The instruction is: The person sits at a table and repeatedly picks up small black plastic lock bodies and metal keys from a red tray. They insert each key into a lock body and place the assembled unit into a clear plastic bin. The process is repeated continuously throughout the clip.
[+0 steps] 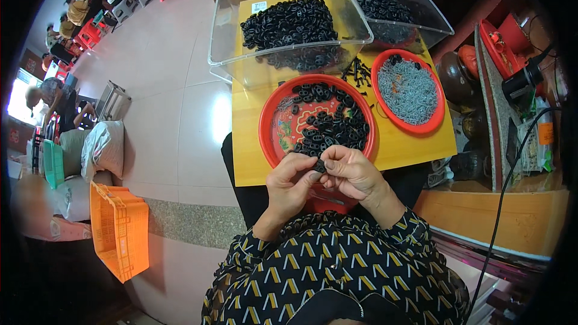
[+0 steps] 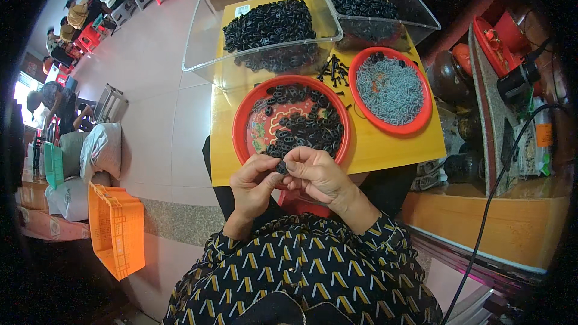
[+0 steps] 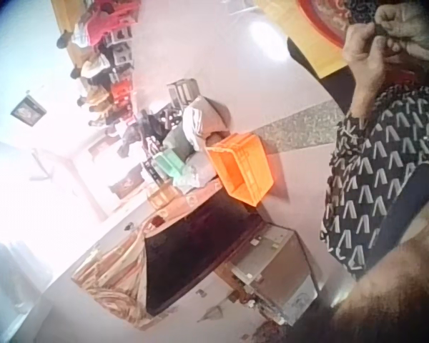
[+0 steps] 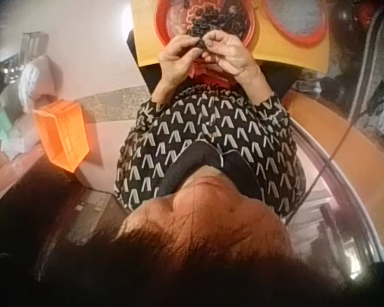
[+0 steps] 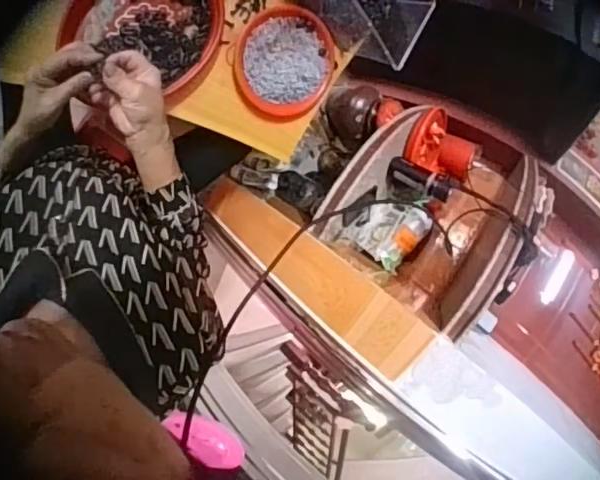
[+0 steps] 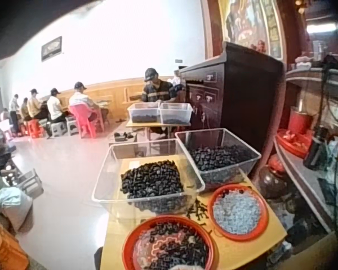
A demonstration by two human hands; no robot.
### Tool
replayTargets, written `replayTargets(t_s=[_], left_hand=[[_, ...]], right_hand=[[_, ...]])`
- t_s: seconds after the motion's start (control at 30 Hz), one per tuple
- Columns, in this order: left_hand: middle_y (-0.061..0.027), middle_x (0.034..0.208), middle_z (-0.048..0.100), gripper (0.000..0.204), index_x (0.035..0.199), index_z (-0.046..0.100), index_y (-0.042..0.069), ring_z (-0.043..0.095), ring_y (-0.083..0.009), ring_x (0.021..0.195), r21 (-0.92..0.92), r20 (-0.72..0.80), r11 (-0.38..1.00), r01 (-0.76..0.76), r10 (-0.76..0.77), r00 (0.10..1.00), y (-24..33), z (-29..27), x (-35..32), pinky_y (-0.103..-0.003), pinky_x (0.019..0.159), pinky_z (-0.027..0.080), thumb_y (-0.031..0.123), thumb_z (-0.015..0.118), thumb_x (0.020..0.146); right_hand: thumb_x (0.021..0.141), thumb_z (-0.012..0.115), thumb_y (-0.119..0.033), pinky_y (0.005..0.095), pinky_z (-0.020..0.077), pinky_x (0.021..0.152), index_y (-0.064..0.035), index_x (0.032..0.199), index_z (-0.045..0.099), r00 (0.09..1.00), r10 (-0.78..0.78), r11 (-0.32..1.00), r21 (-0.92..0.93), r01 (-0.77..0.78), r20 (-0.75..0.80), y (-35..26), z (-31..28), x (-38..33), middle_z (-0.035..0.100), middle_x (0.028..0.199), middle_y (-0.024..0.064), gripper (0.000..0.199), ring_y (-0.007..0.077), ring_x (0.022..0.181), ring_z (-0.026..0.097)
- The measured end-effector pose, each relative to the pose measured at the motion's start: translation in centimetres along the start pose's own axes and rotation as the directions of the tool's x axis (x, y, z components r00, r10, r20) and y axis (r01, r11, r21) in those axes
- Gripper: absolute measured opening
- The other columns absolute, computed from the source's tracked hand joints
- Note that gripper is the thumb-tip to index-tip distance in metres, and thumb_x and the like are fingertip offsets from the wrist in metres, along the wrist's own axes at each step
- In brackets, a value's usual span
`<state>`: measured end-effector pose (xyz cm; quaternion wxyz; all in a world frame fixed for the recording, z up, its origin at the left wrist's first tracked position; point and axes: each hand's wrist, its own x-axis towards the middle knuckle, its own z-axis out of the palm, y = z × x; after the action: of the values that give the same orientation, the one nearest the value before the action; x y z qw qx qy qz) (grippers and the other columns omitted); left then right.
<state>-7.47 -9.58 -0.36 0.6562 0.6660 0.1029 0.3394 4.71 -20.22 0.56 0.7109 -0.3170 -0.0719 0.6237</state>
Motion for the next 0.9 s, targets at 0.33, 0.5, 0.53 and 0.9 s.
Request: replayTargets(t_s=[0.33,0.5,0.53,0.9], left_hand=[[-0.008,0.09,0.055,0.023,0.095,0.059,-0.004,0.054,-0.0151,0.082,-0.048,-0.028,0.996,0.07,-0.071,0.997,-0.6,0.2,0.2,-0.025,0.073,0.043,-0.009,0.061,0.072],[-0.0084,0.088,0.056,0.022,0.094,0.059,-0.005,0.054,-0.0141,0.08,-0.103,-0.065,0.989,0.108,-0.115,0.991,-1.2,0.3,0.2,-0.024,0.071,0.043,-0.008,0.061,0.073],[-0.008,0.09,0.055,0.022,0.095,0.059,-0.005,0.054,-0.0138,0.081,-0.092,-0.055,0.99,0.102,-0.108,0.993,-1.3,0.2,0.2,-0.024,0.072,0.044,-0.008,0.061,0.073],[-0.0112,0.083,0.055,0.024,0.09,0.057,-0.006,0.055,-0.0172,0.076,0.269,0.035,0.961,0.056,-0.068,0.997,0.2,-0.4,0.5,-0.027,0.066,0.044,-0.003,0.066,0.068]], right_hand=[[0.084,0.055,-0.009,0.0222,0.051,0.06,-0.0017,0.093,0.055,1.0,-0.015,1.0,0.02,0.015,-0.002,-0.3,0.1,0.1,0.059,0.079,0.0043,0.012,0.012,0.067,0.06],[0.084,0.055,-0.006,0.0221,0.0511,0.064,-0.0003,0.095,0.054,0.999,-0.013,0.999,0.041,0.015,-0.038,-0.8,0.4,0.0,0.059,0.082,0.0061,0.013,0.0119,0.072,0.06],[0.084,0.055,-0.006,0.0218,0.0508,0.064,-0.0001,0.095,0.054,0.999,-0.029,1.0,-0.014,0.028,-0.046,-0.8,0.4,0.0,0.059,0.082,0.0061,0.013,0.0116,0.072,0.059],[0.077,0.059,-0.002,0.0201,0.0463,0.052,-0.0006,0.085,0.055,0.991,-0.001,0.885,-0.462,-0.063,-0.135,-2.5,-0.2,-1.0,0.057,0.071,0.003,0.009,0.0088,0.059,0.055]])
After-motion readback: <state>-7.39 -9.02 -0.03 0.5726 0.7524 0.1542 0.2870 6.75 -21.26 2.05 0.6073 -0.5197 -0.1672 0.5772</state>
